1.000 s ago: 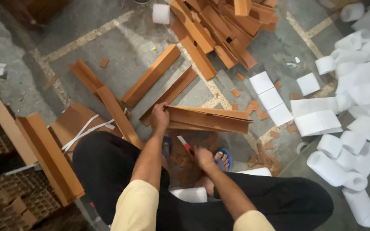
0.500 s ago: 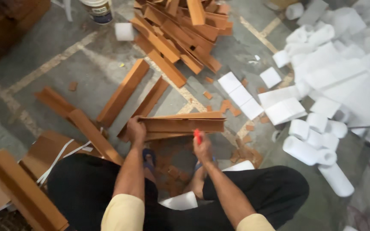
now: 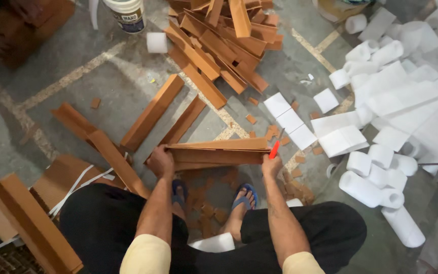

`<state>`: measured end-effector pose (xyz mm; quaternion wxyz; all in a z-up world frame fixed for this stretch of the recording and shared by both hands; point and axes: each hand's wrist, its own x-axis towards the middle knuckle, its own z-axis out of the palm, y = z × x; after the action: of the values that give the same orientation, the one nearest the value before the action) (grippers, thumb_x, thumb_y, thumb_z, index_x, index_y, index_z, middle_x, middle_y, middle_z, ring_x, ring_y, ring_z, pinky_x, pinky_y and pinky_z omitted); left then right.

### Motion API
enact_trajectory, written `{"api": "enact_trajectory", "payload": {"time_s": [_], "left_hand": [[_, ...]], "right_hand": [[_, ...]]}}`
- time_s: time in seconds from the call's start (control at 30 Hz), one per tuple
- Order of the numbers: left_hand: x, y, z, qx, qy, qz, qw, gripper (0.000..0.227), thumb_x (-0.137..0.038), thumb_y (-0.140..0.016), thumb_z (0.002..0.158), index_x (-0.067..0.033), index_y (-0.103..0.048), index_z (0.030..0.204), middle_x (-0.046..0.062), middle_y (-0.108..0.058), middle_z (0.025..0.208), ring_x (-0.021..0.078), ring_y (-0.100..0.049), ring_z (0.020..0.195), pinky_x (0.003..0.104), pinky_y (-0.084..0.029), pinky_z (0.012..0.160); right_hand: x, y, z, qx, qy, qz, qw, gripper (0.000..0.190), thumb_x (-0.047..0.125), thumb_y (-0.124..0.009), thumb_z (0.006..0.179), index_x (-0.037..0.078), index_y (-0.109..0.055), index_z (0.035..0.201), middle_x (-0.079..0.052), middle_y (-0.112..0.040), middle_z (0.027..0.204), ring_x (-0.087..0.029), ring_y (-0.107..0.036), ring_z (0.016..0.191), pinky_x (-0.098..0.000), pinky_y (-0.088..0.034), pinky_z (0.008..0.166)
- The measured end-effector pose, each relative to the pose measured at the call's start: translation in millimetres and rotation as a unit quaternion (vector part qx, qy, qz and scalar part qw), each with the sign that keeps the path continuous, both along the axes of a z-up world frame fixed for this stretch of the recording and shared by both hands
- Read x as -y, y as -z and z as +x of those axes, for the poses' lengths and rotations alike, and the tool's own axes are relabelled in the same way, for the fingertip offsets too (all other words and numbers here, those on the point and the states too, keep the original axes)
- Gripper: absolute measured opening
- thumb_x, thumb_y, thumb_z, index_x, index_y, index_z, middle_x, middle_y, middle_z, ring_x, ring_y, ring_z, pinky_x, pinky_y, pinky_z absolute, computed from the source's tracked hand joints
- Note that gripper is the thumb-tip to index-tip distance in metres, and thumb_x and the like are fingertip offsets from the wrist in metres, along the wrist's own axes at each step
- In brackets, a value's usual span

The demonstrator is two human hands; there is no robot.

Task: The person sits on the floor and uses a red utility knife to cut long brown cardboard strips into shorter pieces. They repeatedly pick up a strip, score it with the knife, snap it apart, and place the cut pieces into a growing pile nearby.

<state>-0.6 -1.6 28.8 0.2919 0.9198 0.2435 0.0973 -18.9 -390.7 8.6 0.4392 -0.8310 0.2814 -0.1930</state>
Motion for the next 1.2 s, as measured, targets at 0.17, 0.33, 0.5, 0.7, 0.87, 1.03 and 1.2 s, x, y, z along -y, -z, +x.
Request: {"api": "enact_trajectory", "payload": {"time_s": [0.17,0.33,0.5,0.7,0.87,1.03,1.2], "left_hand": [[-8,5,3,-0.042,-0.019,-0.057,0.997,0.015,-0.024,-0.068,0.091,-0.0159,-0.078,0.099,0.013,-0.076,0.1,0.0359,-0.07,0.097,0.048,-0.053,0.088],[-11,17,9,-0.041,-0.02,-0.057,0.997,0.013,-0.023,-0.069,0.09,-0.0161,-0.078,0.096,0.012,-0.075,0.096,0.0371,-0.069,0.097,0.054,-0.048,0.09],[-10,32,6,-0.026,-0.018,-0.041,0.999,0.012,-0.023,-0.067,0.09,-0.02,-0.078,0.093,0.008,-0.077,0.096,0.0339,-0.069,0.098,0.053,-0.044,0.096],[-2,24,14,-0.049,0.0,0.137,0.989,0.013,-0.016,-0.064,0.095,-0.0175,-0.077,0.097,0.007,-0.075,0.103,0.0323,-0.068,0.103,0.05,-0.047,0.092],[36,3,21,-0.051,0.238,0.38,0.893,0.02,-0.015,-0.059,0.088,-0.0219,-0.073,0.1,-0.001,-0.069,0.099,0.0232,-0.062,0.106,0.055,-0.043,0.095],[87,1,35,0.051,0.46,0.26,0.847,0.016,-0.022,-0.057,0.09,-0.0182,-0.07,0.1,0.002,-0.07,0.096,0.0225,-0.067,0.097,0.049,-0.052,0.083],[87,17,43,0.036,0.483,0.232,0.843,0.013,-0.02,-0.057,0.091,-0.0156,-0.069,0.089,0.004,-0.071,0.093,0.024,-0.071,0.092,0.042,-0.059,0.072]], "right_hand": [[-2,0,9,-0.042,0.016,-0.04,0.998,0.028,0.01,-0.072,0.082,0.009,-0.077,0.109,-0.019,-0.076,0.093,-0.033,-0.074,0.087,-0.0433,-0.055,0.079],[0,-6,13,-0.08,0.018,0.063,0.995,0.024,0.012,-0.074,0.084,0.007,-0.076,0.107,-0.018,-0.075,0.088,-0.036,-0.072,0.08,-0.0455,-0.055,0.073],[-4,-10,8,-0.035,0.0,-0.018,0.999,0.024,0.01,-0.075,0.082,0.003,-0.075,0.106,-0.015,-0.077,0.092,-0.031,-0.074,0.085,-0.0428,-0.055,0.077],[-6,-15,4,-0.018,-0.004,-0.021,1.0,0.023,0.013,-0.077,0.086,0.003,-0.075,0.106,-0.018,-0.077,0.096,-0.031,-0.074,0.089,-0.0432,-0.055,0.079],[-9,-7,6,-0.026,0.004,-0.02,0.999,0.025,0.011,-0.075,0.085,0.003,-0.074,0.108,-0.017,-0.077,0.097,-0.031,-0.075,0.091,-0.0429,-0.055,0.08],[0,4,0,-0.044,-0.024,-0.041,0.998,0.028,0.01,-0.072,0.087,0.004,-0.073,0.114,-0.019,-0.076,0.099,-0.034,-0.074,0.093,-0.0442,-0.055,0.083],[-17,-2,-13,0.001,-0.028,-0.101,0.994,0.04,0.027,-0.069,0.097,0.002,-0.062,0.126,-0.024,-0.069,0.107,-0.041,-0.068,0.098,-0.0506,-0.052,0.086]]}}
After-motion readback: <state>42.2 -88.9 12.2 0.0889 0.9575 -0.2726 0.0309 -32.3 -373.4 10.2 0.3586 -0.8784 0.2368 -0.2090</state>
